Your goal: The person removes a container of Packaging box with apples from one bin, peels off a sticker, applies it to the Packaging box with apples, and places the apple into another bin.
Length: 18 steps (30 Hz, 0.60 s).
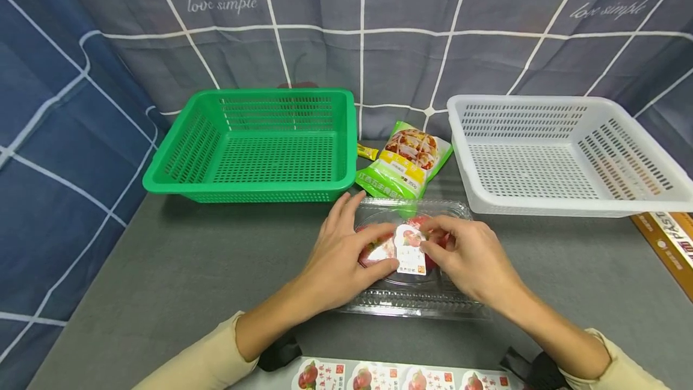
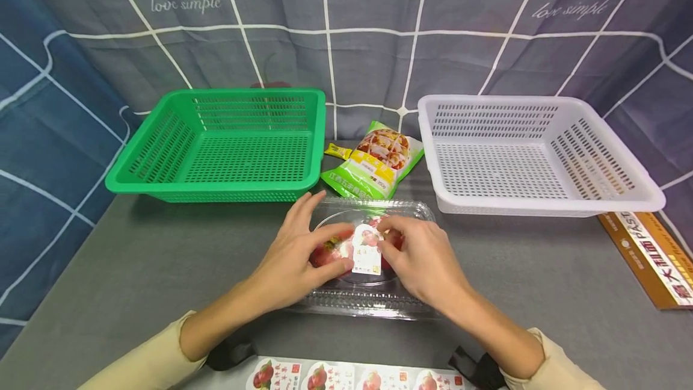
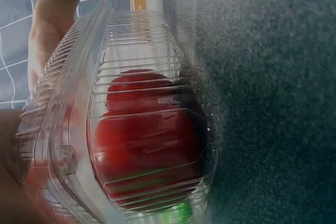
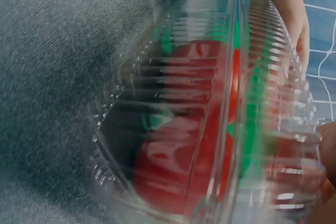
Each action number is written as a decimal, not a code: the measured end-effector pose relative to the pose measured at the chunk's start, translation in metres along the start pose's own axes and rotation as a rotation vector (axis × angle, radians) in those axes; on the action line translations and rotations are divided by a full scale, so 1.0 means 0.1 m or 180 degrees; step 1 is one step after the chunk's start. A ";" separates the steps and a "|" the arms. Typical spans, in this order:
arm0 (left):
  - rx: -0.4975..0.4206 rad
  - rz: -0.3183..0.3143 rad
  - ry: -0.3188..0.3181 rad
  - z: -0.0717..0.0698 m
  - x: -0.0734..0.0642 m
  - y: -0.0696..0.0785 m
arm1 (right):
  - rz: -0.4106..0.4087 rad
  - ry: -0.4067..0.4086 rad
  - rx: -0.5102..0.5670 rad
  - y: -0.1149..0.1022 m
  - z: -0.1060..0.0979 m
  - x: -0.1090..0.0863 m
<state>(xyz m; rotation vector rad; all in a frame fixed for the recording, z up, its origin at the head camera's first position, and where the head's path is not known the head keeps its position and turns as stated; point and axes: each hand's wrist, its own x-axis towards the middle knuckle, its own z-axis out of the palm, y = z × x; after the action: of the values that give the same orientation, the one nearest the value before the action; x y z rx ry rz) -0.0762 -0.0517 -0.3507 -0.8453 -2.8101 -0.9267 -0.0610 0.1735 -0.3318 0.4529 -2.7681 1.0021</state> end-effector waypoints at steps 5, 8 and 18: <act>0.0170 0.0002 -0.0074 0.02 0.01 0.00 | -0.0261 0.0056 -0.0364 0.05 -0.02 -0.04; 0.0153 0.0000 -0.0032 0.03 0.02 0.00 | -0.0571 0.0126 -0.0671 0.09 -0.03 -0.06; 0.0084 0.0013 0.0022 0.04 0.01 -0.05 | -0.0872 -0.0063 -0.0845 0.23 0.00 -0.11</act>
<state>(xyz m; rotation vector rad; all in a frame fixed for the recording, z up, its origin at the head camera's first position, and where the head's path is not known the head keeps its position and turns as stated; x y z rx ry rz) -0.0791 -0.0521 -0.3558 -0.8428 -2.8070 -0.8881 -0.0578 0.1930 -0.3481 0.7743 -2.7033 0.5631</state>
